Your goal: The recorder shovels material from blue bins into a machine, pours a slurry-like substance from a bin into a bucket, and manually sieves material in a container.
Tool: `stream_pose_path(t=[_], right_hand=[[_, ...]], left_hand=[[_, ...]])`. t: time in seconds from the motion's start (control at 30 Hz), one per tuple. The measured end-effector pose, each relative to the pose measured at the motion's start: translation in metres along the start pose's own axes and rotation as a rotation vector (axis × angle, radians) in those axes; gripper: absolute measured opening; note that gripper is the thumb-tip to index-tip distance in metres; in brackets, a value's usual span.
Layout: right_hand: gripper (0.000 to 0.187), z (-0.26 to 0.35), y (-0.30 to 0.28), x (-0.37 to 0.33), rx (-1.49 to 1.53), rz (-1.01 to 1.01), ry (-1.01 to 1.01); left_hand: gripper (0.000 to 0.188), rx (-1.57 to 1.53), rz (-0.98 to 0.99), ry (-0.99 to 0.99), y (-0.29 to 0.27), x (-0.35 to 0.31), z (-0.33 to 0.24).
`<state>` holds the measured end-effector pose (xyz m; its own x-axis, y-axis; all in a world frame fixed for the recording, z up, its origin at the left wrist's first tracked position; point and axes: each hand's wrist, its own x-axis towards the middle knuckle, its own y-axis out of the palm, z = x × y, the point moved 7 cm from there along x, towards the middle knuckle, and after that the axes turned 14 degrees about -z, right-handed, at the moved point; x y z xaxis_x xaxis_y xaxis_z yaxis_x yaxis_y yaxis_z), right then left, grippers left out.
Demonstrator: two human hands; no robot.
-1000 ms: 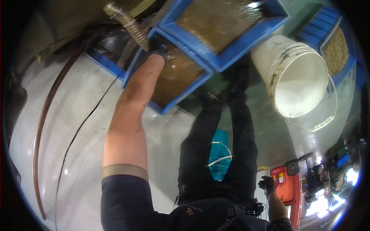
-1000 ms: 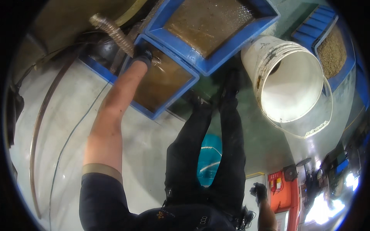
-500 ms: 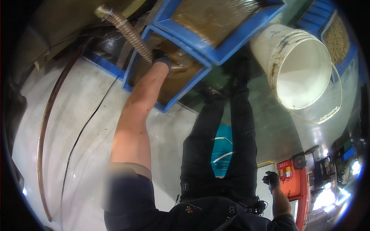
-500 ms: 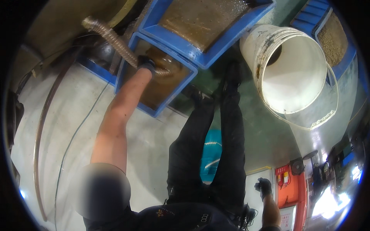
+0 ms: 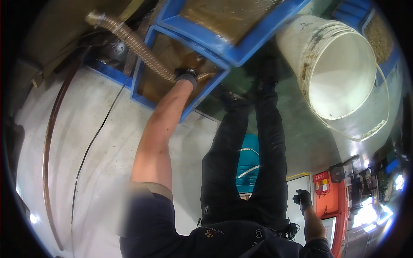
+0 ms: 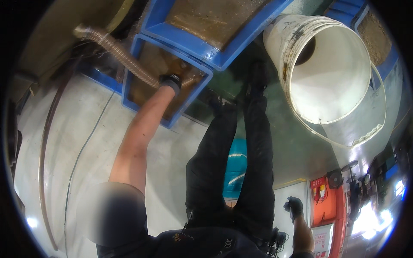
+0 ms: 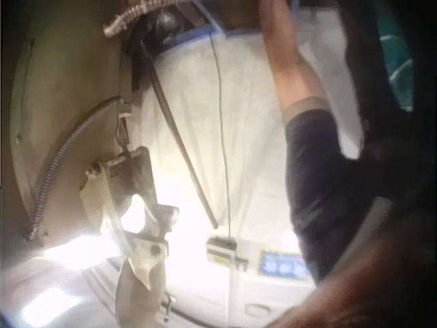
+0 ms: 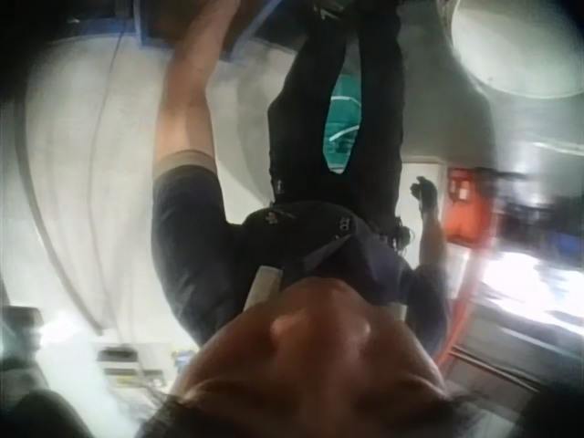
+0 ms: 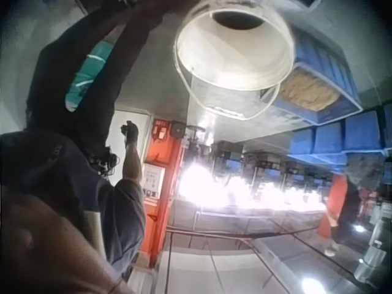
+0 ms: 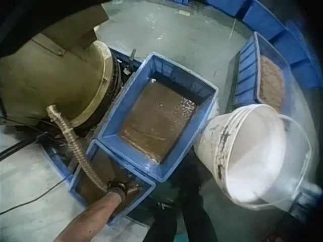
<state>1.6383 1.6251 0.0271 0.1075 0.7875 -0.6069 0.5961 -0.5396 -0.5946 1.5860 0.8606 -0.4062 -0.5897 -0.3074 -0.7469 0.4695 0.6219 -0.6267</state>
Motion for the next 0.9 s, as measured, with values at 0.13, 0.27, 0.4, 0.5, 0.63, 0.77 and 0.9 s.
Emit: stream_pose_path(t=[0.13,0.27,0.4,0.5,0.63,0.77,0.9], right_hand=[[0.019,0.004,0.003,-0.001,0.016,-0.004,0.017],[0.019,0.010,0.009,-0.003,0.027,0.002,0.009],[0.020,0.012,0.015,0.001,0.067,0.041,0.001],[0.020,0.019,0.018,-0.006,0.047,0.023,-0.005],[0.020,0.017,0.023,0.002,0.056,0.043,0.002],[0.019,0.025,0.027,0.001,0.060,0.036,-0.014],[0.020,0.017,0.023,0.009,0.060,0.014,-0.020]], left_hand=[[0.048,0.344,0.113,-0.135,0.025,-0.042,-0.002],[0.044,0.361,0.190,-0.128,0.009,-0.055,-0.023],[0.040,0.365,0.123,-0.140,-0.022,-0.079,-0.019],[0.039,0.395,0.025,-0.141,-0.029,-0.090,0.008],[0.038,0.408,0.076,-0.179,-0.034,-0.091,0.020],[0.040,0.367,0.102,-0.085,-0.044,-0.096,0.006],[0.034,0.349,0.092,-0.028,-0.049,-0.099,0.001]])
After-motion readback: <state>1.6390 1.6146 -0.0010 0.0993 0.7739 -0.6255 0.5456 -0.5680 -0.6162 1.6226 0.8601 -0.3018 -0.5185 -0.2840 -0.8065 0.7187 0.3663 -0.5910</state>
